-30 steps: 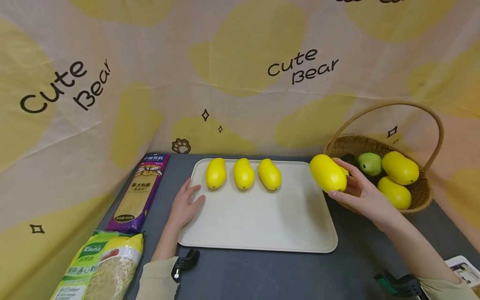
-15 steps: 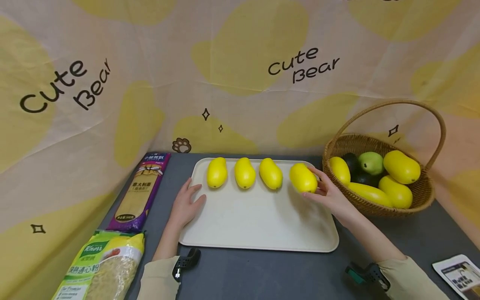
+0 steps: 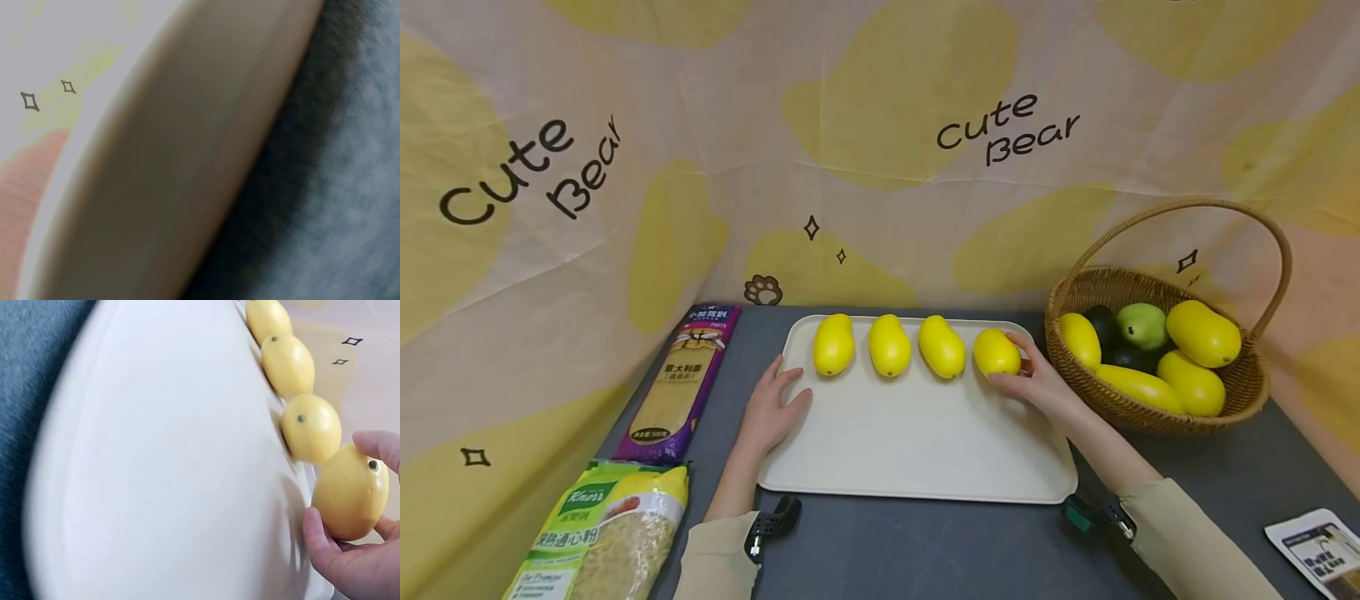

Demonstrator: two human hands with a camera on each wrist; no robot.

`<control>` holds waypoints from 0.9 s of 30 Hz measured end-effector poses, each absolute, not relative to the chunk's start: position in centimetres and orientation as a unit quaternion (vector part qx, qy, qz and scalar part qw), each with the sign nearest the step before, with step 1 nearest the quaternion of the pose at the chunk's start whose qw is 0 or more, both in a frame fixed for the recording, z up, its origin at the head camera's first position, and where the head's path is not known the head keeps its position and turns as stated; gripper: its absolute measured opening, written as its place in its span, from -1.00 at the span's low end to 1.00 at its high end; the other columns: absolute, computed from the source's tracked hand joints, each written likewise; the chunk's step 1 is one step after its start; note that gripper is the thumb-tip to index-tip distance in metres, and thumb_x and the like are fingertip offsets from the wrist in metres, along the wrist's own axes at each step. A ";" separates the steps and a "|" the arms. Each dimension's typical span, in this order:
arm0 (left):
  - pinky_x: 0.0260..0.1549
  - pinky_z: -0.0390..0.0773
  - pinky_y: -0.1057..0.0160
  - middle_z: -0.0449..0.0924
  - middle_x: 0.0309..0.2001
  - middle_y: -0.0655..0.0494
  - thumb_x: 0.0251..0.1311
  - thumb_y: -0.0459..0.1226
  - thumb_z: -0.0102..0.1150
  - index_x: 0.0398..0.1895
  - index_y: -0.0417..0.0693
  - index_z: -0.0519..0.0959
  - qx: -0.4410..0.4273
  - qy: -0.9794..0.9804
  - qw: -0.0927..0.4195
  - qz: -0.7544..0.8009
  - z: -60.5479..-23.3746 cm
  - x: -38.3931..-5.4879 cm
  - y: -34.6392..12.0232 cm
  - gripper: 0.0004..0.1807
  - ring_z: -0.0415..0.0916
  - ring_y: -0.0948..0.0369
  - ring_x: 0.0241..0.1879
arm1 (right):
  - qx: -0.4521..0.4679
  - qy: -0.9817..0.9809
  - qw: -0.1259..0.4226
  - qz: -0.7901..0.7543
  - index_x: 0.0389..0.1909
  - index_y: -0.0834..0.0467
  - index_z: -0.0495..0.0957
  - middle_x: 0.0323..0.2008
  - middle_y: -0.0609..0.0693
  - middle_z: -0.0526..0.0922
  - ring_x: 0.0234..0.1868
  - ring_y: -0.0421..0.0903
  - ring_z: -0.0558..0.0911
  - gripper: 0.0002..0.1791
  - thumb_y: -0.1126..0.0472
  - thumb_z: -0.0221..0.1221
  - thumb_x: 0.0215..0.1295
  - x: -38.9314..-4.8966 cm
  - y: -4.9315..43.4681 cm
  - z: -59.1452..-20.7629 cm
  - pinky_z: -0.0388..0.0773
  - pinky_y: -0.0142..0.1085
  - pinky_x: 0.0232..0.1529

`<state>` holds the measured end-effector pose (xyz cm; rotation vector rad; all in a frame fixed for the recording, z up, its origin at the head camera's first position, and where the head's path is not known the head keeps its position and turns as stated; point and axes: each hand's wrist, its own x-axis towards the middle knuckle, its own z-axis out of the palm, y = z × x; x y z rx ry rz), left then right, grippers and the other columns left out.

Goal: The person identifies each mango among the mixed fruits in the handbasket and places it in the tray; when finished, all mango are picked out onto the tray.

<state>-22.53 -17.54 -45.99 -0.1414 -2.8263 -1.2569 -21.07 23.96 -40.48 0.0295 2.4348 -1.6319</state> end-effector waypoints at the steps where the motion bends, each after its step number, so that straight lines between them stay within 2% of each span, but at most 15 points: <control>1: 0.35 -0.01 -0.23 -0.08 0.52 -0.17 0.30 -0.16 0.14 0.29 -0.19 0.44 -0.046 -0.912 0.023 -0.406 -46.0 -22.5 -17.5 -0.47 -0.05 -0.19 0.45 | 0.011 0.826 0.105 -0.554 0.55 0.01 -0.18 0.30 0.34 0.19 0.19 0.16 0.35 0.01 0.02 0.28 0.27 -21.2 23.9 -40.6 0.47 -0.19 0.11; 9: 0.35 -0.02 -0.24 -0.08 0.52 -0.17 0.30 -0.17 0.14 0.28 -0.20 0.44 -0.047 -0.911 0.024 -0.409 -45.9 -22.5 -17.5 -0.48 -0.06 -0.19 0.45 | 0.017 0.837 0.095 -0.538 0.55 0.01 -0.17 0.33 0.35 0.22 0.24 0.16 0.36 0.01 0.05 0.29 0.26 -22.2 23.6 -41.1 0.47 -0.25 0.04; 11: 0.35 -0.01 -0.24 -0.07 0.52 -0.17 0.30 -0.17 0.14 0.28 -0.20 0.44 -0.048 -0.911 0.024 -0.409 -45.9 -22.5 -17.5 -0.48 -0.05 -0.19 0.45 | 0.017 0.840 0.090 -0.536 0.55 0.01 -0.18 0.32 0.34 0.23 0.23 0.17 0.36 0.03 0.05 0.30 0.25 -22.4 23.6 -41.2 0.43 -0.17 0.09; 15: 0.35 -0.01 -0.24 -0.07 0.52 -0.18 0.30 -0.17 0.14 0.28 -0.20 0.44 -0.050 -0.911 0.026 -0.409 -45.9 -22.4 -17.6 -0.48 -0.05 -0.19 0.45 | 0.007 0.842 0.075 -0.535 0.55 0.03 -0.19 0.39 0.32 0.12 0.30 0.20 0.29 0.05 0.09 0.32 0.24 -22.6 23.5 -41.5 0.24 0.03 0.28; 18: 0.35 -0.01 -0.24 -0.07 0.52 -0.18 0.29 -0.17 0.14 0.28 -0.21 0.44 -0.050 -0.910 0.027 -0.410 -45.9 -22.4 -17.6 -0.48 -0.05 -0.19 0.45 | -0.001 0.841 0.064 -0.537 0.56 0.03 -0.18 0.43 0.29 0.05 0.30 0.20 0.26 0.05 0.14 0.33 0.22 -22.8 23.6 -41.8 0.16 0.06 0.32; 27: 0.35 0.00 -0.23 -0.05 0.51 -0.20 0.28 -0.18 0.16 0.27 -0.22 0.45 -0.053 -0.909 0.032 -0.412 -45.9 -22.4 -17.6 -0.48 -0.02 -0.21 0.44 | -0.014 0.849 0.047 -0.526 0.54 0.08 -0.13 0.41 0.27 0.06 0.18 0.19 0.30 0.04 0.24 0.35 0.19 -23.0 23.8 -42.0 0.24 -0.01 0.20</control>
